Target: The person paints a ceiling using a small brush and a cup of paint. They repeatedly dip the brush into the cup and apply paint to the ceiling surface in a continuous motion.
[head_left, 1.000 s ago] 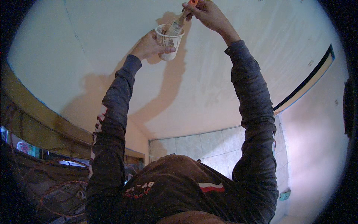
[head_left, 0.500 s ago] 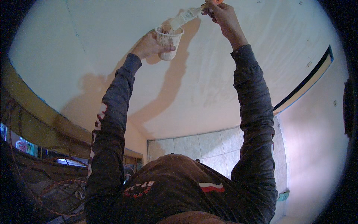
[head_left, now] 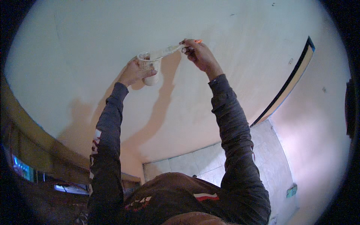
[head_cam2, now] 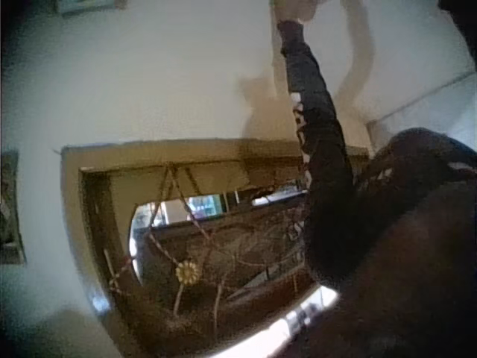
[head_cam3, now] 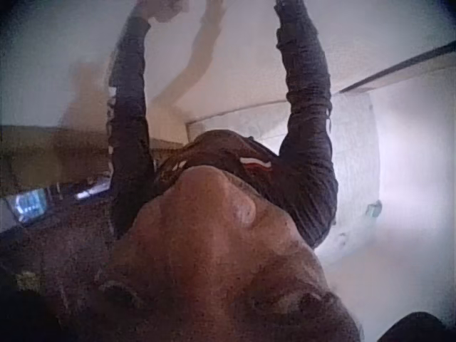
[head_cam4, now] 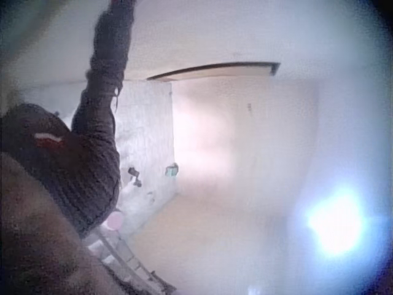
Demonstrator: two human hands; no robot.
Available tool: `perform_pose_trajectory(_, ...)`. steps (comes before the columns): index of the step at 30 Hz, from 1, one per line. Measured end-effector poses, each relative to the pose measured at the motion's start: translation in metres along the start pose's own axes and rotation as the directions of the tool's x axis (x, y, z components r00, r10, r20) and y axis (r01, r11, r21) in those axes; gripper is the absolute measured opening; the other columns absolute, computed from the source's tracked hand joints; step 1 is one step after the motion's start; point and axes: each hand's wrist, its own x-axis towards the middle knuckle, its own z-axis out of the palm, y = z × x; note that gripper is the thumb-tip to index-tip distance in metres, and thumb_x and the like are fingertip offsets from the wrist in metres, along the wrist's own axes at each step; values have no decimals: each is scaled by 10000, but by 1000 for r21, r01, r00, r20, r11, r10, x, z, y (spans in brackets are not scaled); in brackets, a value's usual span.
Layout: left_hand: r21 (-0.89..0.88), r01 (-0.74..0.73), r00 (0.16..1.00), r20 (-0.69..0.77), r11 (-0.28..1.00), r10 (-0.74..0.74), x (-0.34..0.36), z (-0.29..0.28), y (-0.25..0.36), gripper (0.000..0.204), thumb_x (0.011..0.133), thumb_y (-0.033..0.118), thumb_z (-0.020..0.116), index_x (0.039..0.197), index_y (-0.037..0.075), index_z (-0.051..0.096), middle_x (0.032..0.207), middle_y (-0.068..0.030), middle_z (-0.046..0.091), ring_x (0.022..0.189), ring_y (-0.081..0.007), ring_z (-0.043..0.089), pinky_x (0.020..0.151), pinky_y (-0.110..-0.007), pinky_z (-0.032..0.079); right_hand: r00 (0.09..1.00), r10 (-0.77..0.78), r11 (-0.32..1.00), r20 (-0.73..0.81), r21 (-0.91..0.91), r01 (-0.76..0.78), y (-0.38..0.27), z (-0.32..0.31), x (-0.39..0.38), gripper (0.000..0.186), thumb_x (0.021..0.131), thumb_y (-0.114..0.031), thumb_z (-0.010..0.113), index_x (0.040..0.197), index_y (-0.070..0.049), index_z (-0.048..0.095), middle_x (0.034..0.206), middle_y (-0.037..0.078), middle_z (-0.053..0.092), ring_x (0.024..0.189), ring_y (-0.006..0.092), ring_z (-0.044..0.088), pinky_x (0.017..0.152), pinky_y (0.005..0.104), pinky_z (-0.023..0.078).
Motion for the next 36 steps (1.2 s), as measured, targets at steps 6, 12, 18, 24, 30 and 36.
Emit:
perform_pose_trajectory(6, -74, 38, 999, 29, 997, -36, -5, -1, -3, 778, 673, 282, 926, 1309, 40, 550, 1222, -91, 654, 1135, -212, 619, 1015, -362, 485, 1000, 13, 996, 0, -93, -13, 4, 2, -12, 223, 945, -282, 671, 1004, -69, 698, 845, -38, 637, 690, 40, 497, 583, 194, 402)
perform_pose_trajectory(12, -60, 27, 1000, 5, 998, -26, -11, -1, 4, 752, 693, 266, 914, 1309, 40, 546, 1218, -87, 657, 1134, -202, 620, 1000, -354, 495, 987, -159, 973, -13, -172, 154, -1, 4, -24, 237, 948, -257, 675, 988, -27, 720, 812, 14, 684, 629, 48, 478, 536, 210, 372)
perform_pose_trajectory(18, -67, -13, 1000, -1, 998, 12, -5, -1, -7, 668, 732, 244, 887, 1282, 38, 569, 1201, -76, 667, 1126, -192, 623, 988, -351, 500, 958, -256, 963, -129, -122, 240, 5, 11, -30, 254, 956, -245, 665, 944, 3, 720, 764, 54, 698, 573, 55, 465, 503, 224, 357)
perform_pose_trajectory(24, 83, -1, 999, -37, 997, 4, -16, 6, 23, 572, 768, 164, 845, 1272, 52, 599, 1202, -53, 674, 1077, -162, 626, 964, -344, 500, 927, -301, 942, -224, -221, 253, -4, 18, -47, 320, 957, -303, 662, 894, 7, 709, 734, 86, 710, 520, 54, 466, 460, 222, 349)
perform_pose_trajectory(30, -28, 13, 1000, -18, 1000, -13, -3, -1, -16, 596, 745, 248, 883, 1237, 46, 613, 1182, -70, 687, 1077, -178, 639, 963, -341, 511, 918, -318, 937, -237, -227, 266, -6, 13, -48, 333, 962, -310, 651, 916, 15, 704, 745, 101, 712, 524, 60, 473, 464, 219, 357)
perform_pose_trajectory(36, -55, -12, 1000, -22, 998, 11, -10, -5, -12, 601, 754, 272, 874, 1240, 37, 610, 1188, -82, 686, 1078, -181, 638, 962, -353, 512, 854, -278, 950, -439, 9, 313, -12, 7, -49, 322, 976, -313, 643, 971, 6, 681, 771, 94, 686, 570, 54, 470, 472, 211, 339)
